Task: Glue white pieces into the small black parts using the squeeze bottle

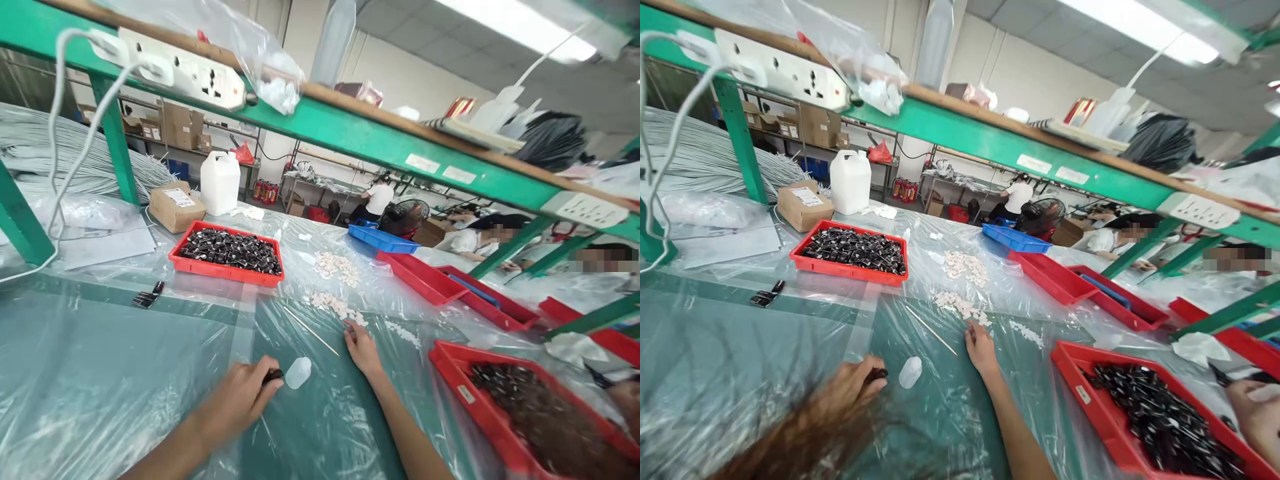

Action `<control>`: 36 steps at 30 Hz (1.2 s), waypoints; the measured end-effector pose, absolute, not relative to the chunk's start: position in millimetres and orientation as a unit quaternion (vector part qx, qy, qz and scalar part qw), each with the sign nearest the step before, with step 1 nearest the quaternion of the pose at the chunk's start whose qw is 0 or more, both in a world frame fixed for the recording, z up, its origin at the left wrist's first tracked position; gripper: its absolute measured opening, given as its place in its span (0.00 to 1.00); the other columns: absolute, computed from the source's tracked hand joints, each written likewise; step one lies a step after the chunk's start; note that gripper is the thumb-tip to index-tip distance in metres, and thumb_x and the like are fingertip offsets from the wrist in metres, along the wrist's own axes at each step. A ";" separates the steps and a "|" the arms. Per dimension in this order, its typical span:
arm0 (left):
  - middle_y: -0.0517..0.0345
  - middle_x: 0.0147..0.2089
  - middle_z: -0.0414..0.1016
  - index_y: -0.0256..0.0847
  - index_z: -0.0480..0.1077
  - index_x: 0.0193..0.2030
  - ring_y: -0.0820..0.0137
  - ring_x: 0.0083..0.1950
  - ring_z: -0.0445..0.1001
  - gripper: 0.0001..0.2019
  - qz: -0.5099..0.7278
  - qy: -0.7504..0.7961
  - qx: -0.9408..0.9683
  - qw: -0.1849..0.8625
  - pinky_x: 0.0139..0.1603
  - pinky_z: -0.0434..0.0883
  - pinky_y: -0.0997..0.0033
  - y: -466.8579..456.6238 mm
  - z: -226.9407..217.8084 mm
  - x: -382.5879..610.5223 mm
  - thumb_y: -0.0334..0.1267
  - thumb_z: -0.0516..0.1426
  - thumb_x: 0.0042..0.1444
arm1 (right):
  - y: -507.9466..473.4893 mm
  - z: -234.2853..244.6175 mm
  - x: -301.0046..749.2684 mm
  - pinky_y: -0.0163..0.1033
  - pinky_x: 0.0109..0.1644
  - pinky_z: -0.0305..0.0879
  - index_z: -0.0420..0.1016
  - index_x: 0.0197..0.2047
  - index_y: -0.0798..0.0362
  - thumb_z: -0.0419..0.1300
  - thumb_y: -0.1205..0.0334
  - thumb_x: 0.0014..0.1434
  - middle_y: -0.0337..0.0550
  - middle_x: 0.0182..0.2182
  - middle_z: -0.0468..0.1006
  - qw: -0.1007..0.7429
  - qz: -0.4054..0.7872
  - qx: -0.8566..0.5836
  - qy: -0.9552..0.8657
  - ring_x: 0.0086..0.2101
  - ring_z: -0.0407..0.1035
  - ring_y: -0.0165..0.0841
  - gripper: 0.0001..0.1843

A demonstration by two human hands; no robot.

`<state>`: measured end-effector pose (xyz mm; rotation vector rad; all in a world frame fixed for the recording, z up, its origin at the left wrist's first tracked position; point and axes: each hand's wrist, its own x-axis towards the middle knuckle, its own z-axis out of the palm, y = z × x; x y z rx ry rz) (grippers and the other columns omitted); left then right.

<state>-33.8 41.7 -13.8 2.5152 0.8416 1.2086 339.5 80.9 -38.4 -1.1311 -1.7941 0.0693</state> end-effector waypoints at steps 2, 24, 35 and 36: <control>0.75 0.25 0.75 0.55 0.65 0.47 0.69 0.17 0.77 0.03 0.406 0.277 0.862 0.120 0.13 0.68 0.74 40.7 -13.7 -32.7 0.43 0.55 0.68 | 90.1 -36.8 335.6 0.36 0.39 0.82 0.83 0.56 0.51 0.71 0.49 0.77 0.38 0.44 0.85 0.491 0.014 -0.468 -0.734 0.37 0.81 0.30 0.15; 0.74 0.29 0.71 0.48 0.61 0.46 0.73 0.21 0.79 0.06 0.390 0.256 0.881 0.085 0.17 0.69 0.78 40.5 -13.3 -35.0 0.44 0.47 0.74 | 103.9 -21.2 324.7 0.37 0.41 0.82 0.83 0.56 0.50 0.73 0.49 0.75 0.40 0.46 0.86 0.543 0.044 -0.518 -0.659 0.41 0.83 0.32 0.15; 0.70 0.31 0.78 0.48 0.63 0.48 0.70 0.25 0.79 0.03 0.316 0.298 0.888 0.150 0.23 0.63 0.75 31.2 -10.0 -37.1 0.41 0.53 0.71 | 38.9 -25.2 272.1 0.35 0.35 0.81 0.87 0.46 0.53 0.73 0.43 0.73 0.35 0.33 0.85 0.563 0.170 -0.518 -0.621 0.31 0.81 0.28 0.19; 0.69 0.33 0.79 0.48 0.63 0.49 0.70 0.27 0.79 0.03 0.309 0.298 0.889 0.159 0.24 0.63 0.75 29.6 -10.4 -36.3 0.41 0.52 0.72 | 27.1 -19.0 259.7 0.35 0.38 0.83 0.88 0.45 0.50 0.74 0.44 0.72 0.38 0.35 0.87 0.565 0.183 -0.511 -0.621 0.33 0.83 0.30 0.17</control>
